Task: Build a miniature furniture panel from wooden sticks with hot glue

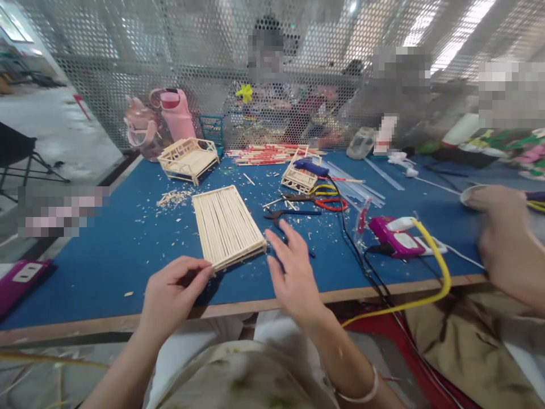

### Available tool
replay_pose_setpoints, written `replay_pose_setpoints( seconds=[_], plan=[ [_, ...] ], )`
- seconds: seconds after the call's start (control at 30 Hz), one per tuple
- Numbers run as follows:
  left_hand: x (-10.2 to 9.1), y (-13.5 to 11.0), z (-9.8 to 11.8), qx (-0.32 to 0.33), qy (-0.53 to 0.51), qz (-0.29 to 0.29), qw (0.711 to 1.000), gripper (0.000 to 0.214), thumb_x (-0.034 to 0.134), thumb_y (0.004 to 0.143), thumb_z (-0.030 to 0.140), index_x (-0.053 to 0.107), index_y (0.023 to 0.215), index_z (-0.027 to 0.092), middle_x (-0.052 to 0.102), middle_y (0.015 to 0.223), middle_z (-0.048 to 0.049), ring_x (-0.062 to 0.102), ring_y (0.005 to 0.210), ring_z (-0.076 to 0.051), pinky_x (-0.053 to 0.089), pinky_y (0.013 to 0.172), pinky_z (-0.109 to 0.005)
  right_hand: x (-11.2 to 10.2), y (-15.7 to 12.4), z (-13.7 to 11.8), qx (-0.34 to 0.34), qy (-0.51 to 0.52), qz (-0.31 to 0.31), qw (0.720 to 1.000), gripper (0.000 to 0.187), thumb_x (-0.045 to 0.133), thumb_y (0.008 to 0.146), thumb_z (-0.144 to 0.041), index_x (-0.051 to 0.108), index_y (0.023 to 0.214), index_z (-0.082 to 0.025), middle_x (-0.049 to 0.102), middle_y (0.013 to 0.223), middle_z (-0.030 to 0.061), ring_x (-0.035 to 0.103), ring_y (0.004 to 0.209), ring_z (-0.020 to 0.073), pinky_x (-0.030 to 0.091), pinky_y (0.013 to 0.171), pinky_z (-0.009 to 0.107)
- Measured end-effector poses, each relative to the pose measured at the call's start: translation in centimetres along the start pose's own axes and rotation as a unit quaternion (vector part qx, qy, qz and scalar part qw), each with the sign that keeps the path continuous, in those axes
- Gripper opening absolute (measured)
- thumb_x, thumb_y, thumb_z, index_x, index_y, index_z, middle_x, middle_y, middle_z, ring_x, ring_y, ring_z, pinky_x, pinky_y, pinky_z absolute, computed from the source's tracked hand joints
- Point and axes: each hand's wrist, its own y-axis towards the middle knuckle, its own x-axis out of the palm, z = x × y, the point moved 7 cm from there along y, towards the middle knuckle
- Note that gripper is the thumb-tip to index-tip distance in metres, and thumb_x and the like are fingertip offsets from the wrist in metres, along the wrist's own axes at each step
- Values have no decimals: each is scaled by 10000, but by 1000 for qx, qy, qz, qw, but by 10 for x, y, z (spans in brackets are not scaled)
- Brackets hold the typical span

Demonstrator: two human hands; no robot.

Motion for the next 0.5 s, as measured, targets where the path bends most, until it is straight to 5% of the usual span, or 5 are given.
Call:
replay_pose_setpoints(
  seconds=[0.17, 0.5],
  plan=[
    [2, -2, -2, -6, 16, -1, 1000, 177, 581, 808, 257, 702, 686, 214, 707, 669, 0, 633, 606, -119, 485, 554, -199, 10, 3, -12, -18, 21, 4, 1000, 296, 436, 938, -211, 670, 1120, -201, 659, 1229, 126, 573, 1187, 249, 453, 1024, 491],
    [-2, -7, -4, -21, 19, 19, 999, 116, 640, 788, 295, 727, 751, 228, 742, 733, 7, 668, 667, -137, 525, 649, -228, 11, 2, -7, -5, 17, 16, 1000, 273, 470, 930, -266, 693, 1075, -209, 681, 1198, 110, 589, 1162, 260, 466, 1003, 507]
  ],
)
